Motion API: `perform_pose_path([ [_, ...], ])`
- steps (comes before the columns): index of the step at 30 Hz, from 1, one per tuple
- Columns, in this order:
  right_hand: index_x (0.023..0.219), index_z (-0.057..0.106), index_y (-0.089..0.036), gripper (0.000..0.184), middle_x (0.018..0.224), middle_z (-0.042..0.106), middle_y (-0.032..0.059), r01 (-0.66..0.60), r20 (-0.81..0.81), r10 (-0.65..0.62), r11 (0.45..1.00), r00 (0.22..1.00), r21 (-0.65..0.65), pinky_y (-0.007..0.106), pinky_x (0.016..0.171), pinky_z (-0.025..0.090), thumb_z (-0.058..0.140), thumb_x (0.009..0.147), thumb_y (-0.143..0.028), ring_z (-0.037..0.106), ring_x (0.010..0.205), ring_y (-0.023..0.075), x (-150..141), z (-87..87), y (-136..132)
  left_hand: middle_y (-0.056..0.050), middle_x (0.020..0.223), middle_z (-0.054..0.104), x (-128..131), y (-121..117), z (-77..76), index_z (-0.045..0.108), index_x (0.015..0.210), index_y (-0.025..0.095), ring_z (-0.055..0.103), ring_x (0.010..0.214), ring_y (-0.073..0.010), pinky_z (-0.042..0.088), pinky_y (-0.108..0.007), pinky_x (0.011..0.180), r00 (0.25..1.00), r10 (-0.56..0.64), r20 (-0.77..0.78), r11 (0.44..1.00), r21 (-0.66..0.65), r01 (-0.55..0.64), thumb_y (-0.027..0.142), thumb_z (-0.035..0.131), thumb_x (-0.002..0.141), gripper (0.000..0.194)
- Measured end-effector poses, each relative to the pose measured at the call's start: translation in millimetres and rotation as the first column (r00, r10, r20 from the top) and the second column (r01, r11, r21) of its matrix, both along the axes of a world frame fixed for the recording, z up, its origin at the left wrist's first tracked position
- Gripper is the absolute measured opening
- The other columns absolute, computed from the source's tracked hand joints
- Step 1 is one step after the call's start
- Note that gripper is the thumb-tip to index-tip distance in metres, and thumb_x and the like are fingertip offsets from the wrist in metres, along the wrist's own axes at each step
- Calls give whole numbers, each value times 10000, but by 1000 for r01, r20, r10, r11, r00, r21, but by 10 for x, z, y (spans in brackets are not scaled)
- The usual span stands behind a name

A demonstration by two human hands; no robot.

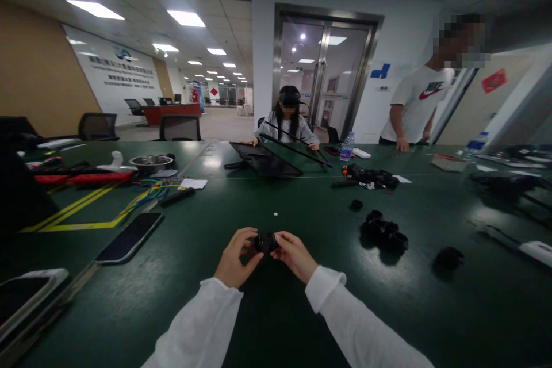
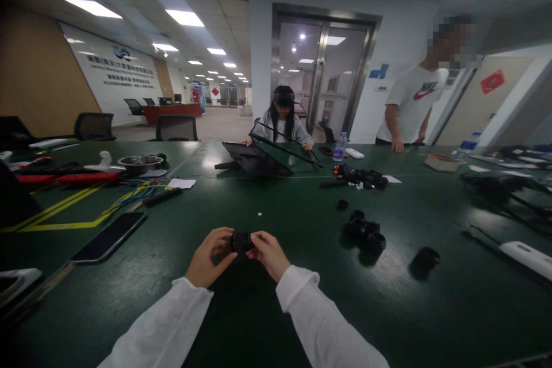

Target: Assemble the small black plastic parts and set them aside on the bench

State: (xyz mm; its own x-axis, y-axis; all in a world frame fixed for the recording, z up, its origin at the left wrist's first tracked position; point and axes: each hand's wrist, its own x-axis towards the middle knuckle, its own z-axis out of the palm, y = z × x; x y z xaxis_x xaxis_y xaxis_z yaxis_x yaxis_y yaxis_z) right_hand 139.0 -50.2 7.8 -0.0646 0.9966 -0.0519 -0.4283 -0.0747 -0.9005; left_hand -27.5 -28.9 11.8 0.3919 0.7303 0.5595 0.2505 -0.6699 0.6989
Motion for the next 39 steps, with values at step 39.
perform_pose_path([
  [39, 745, 551, -143, 247, 618, 541, -24, 7, 50, -7, 1000, 999, 3, 219, 509, 353, 634, 617, -338, 488, 507, 65, -3, 75, -48, -91, 1031, 474, 0, -2, 39, 494, 822, 160, 533, 742, -145, 483, -250, 565, 997, 46, -60, 999, 27, -44, 257, 534, 703, 159],
])
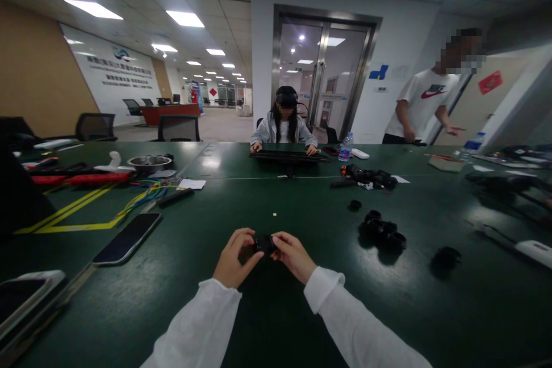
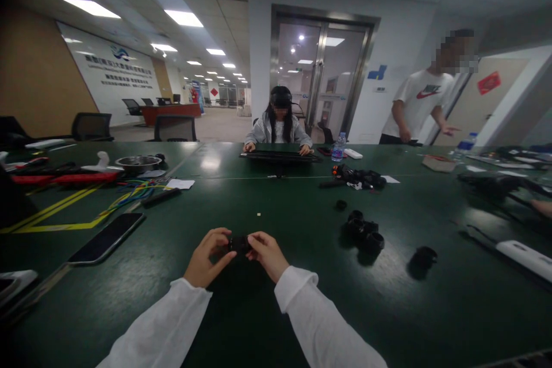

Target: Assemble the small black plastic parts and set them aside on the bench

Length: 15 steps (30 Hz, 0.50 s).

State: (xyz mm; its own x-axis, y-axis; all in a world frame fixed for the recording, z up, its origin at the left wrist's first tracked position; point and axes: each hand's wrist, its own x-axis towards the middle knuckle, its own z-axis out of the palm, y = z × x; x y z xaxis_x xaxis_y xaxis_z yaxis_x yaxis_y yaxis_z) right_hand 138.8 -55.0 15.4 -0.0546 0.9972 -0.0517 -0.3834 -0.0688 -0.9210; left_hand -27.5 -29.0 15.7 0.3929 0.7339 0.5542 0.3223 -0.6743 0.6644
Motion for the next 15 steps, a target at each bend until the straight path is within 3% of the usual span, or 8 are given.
perform_pose_path([
  [2, 741, 546, -145, 254, 597, 530, -30, 16, -30, -16, 1000, 999, 0, 215, 503, 349, 614, 634, -366, 486, 496, 61, 5, -43, 29, -110, 1141, 403, 10, -6, -21, 449, 973, 180, 532, 755, -146, 490, -257, 544, 998, -60, 5, 998, -22, 61, 218, 557, 674, 321],
  [5, 749, 545, -149, 272, 595, 528, -29, 16, -38, -16, 1000, 999, 1, 213, 503, 348, 604, 639, -390, 490, 501, 63, 12, -71, 45, -95, 1137, 414, 9, 3, -49, 428, 1053, 208, 537, 763, -142, 492, -273, 585, 997, -67, -38, 997, -27, 66, 187, 522, 691, 374],
  [9, 742, 555, -147, 259, 632, 545, -16, -24, -21, 24, 1000, 999, 12, 220, 516, 358, 622, 628, -369, 498, 525, 69, 17, -35, 13, -38, 839, 566, -14, 19, -56, 431, 1083, 191, 559, 627, -129, 478, -263, 581, 992, 39, -123, 994, -100, -51, 311, 505, 723, 386],
  [11, 740, 558, -144, 246, 646, 553, -13, -43, -8, 43, 999, 999, 17, 219, 518, 357, 637, 620, -344, 499, 528, 68, 17, -19, 1, 10, 651, 564, -19, 18, -49, 434, 1096, 181, 546, 506, -111, 462, -237, 526, 988, 49, -149, 984, -161, -74, 347, 425, 771, 366],
  [15, 730, 550, -147, 253, 584, 531, -32, -4, -32, 4, 1000, 999, 9, 212, 498, 345, 632, 618, -359, 484, 487, 59, 13, -52, 32, 24, 648, 558, -8, 9, -36, 407, 1138, 194, 545, 515, -104, 451, -210, 514, 983, 1, -185, 990, -142, -27, 324, 479, 736, 429],
])
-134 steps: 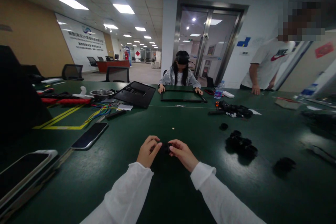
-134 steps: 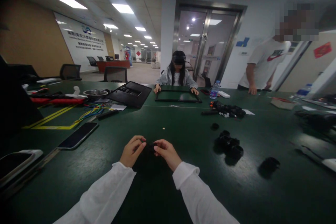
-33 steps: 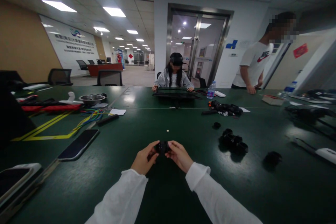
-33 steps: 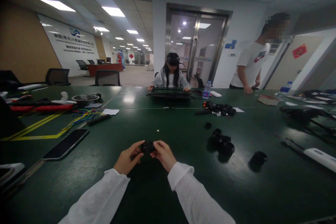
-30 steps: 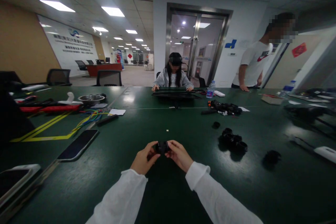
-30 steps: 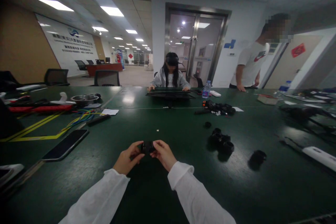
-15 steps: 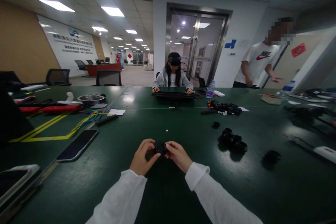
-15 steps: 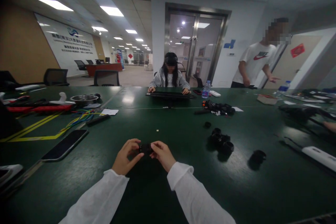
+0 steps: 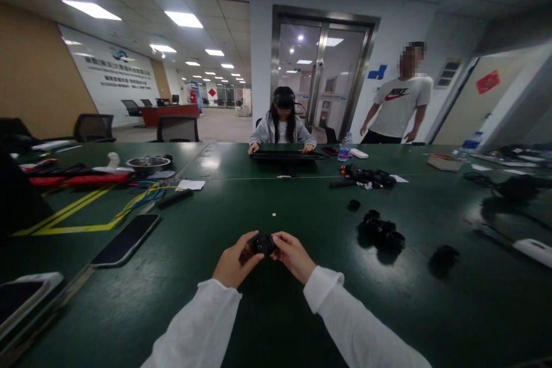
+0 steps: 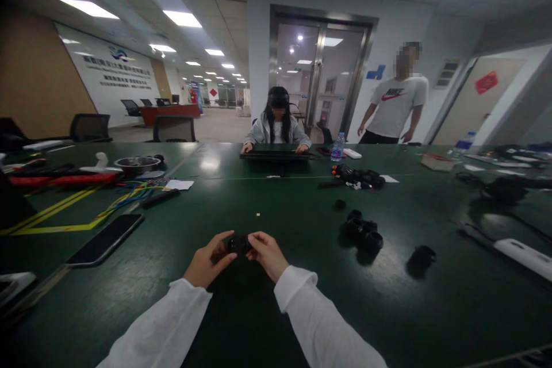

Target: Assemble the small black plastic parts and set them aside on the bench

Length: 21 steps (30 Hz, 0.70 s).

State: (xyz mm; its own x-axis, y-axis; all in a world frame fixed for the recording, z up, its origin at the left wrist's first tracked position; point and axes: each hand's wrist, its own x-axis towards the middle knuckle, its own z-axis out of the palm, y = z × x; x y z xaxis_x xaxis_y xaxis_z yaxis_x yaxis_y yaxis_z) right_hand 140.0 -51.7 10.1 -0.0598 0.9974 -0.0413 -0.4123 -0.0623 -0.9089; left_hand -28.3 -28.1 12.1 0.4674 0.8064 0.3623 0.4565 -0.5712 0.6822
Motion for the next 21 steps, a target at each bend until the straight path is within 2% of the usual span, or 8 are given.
perform_pose_path([
  [3, 736, 543, -154, 274, 565, 517, -40, 24, -13, -24, 1000, 1000, -9, 210, 490, 341, 620, 621, -390, 479, 474, 57, 2, -41, 32, 17, 699, 556, 9, -5, -1, 384, 1156, 206, 541, 561, -102, 454, -213, 550, 999, -39, -17, 998, 45, 40, 265, 503, 717, 458],
  [6, 737, 545, -150, 277, 578, 526, -33, 14, -12, -14, 1000, 1000, -10, 214, 497, 347, 621, 619, -389, 483, 483, 61, 5, -31, 24, 16, 669, 548, 2, -5, 5, 416, 1107, 185, 537, 552, -112, 453, -232, 551, 999, -1, -49, 1000, 24, 2, 302, 489, 734, 398],
  [10, 737, 556, -150, 246, 620, 545, -23, -36, 49, 36, 999, 998, -2, 223, 514, 362, 635, 614, -347, 490, 510, 67, -2, 63, -43, -25, 707, 549, -18, 14, 39, 552, 795, 158, 536, 612, -139, 446, -258, 572, 994, 74, -85, 994, 82, -67, 388, 440, 761, 258],
  [13, 746, 565, -154, 233, 655, 552, -23, -56, 124, 56, 998, 991, -5, 229, 536, 374, 658, 594, -304, 502, 542, 73, -16, 127, -85, -52, 793, 537, -22, 28, 61, 553, 651, 152, 536, 684, -138, 443, -263, 636, 998, 58, -35, 989, 141, -53, 344, 341, 819, 332],
  [16, 743, 569, -156, 223, 656, 554, -22, -48, 132, 49, 999, 990, -10, 231, 539, 375, 656, 595, -299, 504, 546, 75, -24, 125, -83, -56, 861, 523, -20, 13, 66, 519, 642, 158, 530, 712, -133, 447, -266, 652, 999, 43, 28, 985, 168, -47, 308, 343, 822, 293],
  [19, 733, 565, -148, 235, 627, 550, -20, -17, 61, 18, 1000, 998, -11, 225, 516, 363, 653, 598, -319, 495, 523, 71, -18, 64, -40, -74, 990, 485, -14, -21, 58, 480, 735, 166, 529, 706, -134, 471, -268, 597, 995, 14, 96, 990, 138, -27, 295, 474, 750, 131],
  [21, 723, 558, -144, 249, 604, 541, -24, 2, 17, -2, 1000, 1000, -11, 220, 507, 358, 647, 602, -343, 487, 505, 64, -9, 17, -8, -106, 1117, 415, -6, -33, 44, 444, 909, 177, 532, 706, -136, 482, -265, 544, 990, -45, 132, 993, 111, 31, 248, 552, 686, 258],
])
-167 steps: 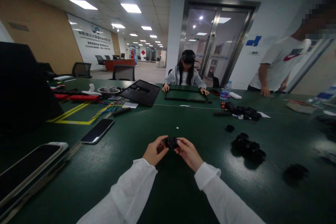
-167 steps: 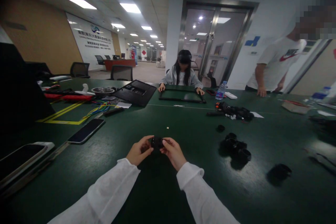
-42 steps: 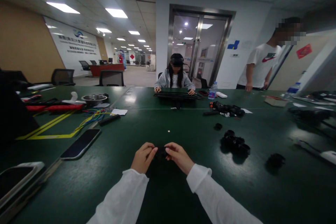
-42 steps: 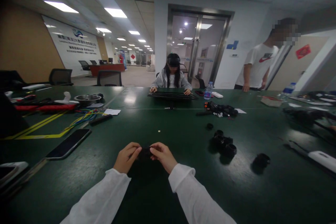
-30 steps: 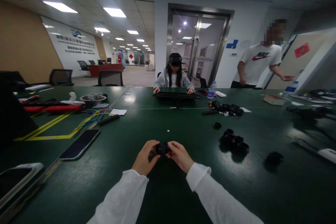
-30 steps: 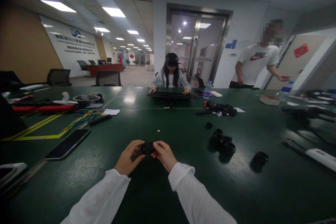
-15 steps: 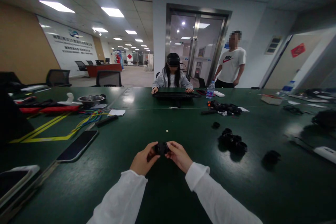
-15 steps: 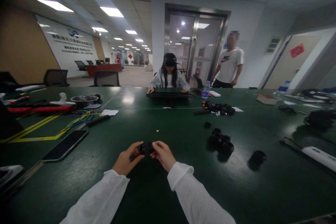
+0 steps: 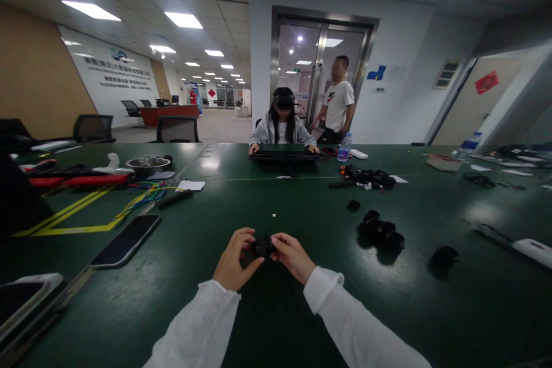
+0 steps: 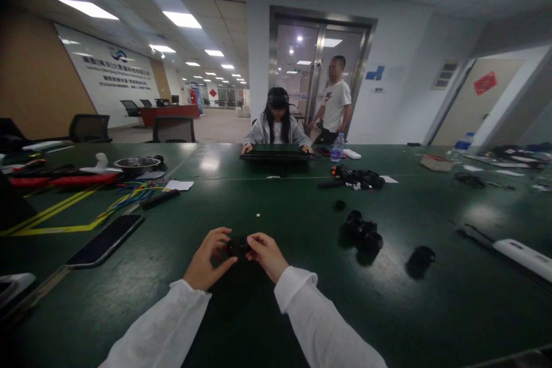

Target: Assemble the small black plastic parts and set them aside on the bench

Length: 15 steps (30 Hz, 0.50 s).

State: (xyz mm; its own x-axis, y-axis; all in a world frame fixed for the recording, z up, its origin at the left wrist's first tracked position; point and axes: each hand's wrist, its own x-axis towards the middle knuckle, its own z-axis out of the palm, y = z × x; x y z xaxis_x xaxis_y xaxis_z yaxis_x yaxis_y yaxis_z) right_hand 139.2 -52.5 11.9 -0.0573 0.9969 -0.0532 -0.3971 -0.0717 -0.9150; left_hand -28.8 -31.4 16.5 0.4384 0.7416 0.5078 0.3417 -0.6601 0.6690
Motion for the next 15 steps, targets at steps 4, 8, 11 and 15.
perform_pose_path([
  [4, 729, 546, -149, 261, 584, 526, -33, 10, -27, -11, 1000, 1000, -8, 213, 508, 361, 624, 622, -374, 487, 497, 59, 16, -40, 27, -111, 1165, 383, 18, 19, -39, 367, 1072, 202, 547, 745, -137, 494, -281, 585, 998, -57, 26, 998, -28, 58, 174, 503, 704, 393],
  [8, 721, 548, -147, 259, 599, 541, -25, -9, -31, 9, 1000, 999, -1, 212, 508, 365, 634, 614, -366, 496, 504, 63, 9, -8, 4, -28, 834, 548, 10, 47, -58, 359, 1094, 199, 567, 623, -123, 484, -274, 597, 998, 56, -27, 992, -114, -59, 280, 481, 748, 376],
  [11, 709, 553, -145, 262, 605, 551, -22, -23, -20, 23, 1000, 1000, 2, 211, 491, 357, 670, 577, -339, 489, 493, 64, -4, 12, -6, 39, 594, 517, -8, 50, -51, 384, 1087, 200, 548, 487, -104, 466, -244, 553, 994, 76, -81, 983, -164, -88, 328, 367, 809, 307],
  [15, 709, 551, -149, 256, 591, 540, -27, -1, -32, 1, 1000, 1000, -9, 210, 485, 353, 653, 596, -354, 480, 487, 61, 3, -8, 17, 25, 668, 530, -20, 48, -45, 383, 1117, 202, 545, 539, -106, 452, -220, 536, 991, 10, -132, 995, -96, -23, 305, 477, 742, 400],
])
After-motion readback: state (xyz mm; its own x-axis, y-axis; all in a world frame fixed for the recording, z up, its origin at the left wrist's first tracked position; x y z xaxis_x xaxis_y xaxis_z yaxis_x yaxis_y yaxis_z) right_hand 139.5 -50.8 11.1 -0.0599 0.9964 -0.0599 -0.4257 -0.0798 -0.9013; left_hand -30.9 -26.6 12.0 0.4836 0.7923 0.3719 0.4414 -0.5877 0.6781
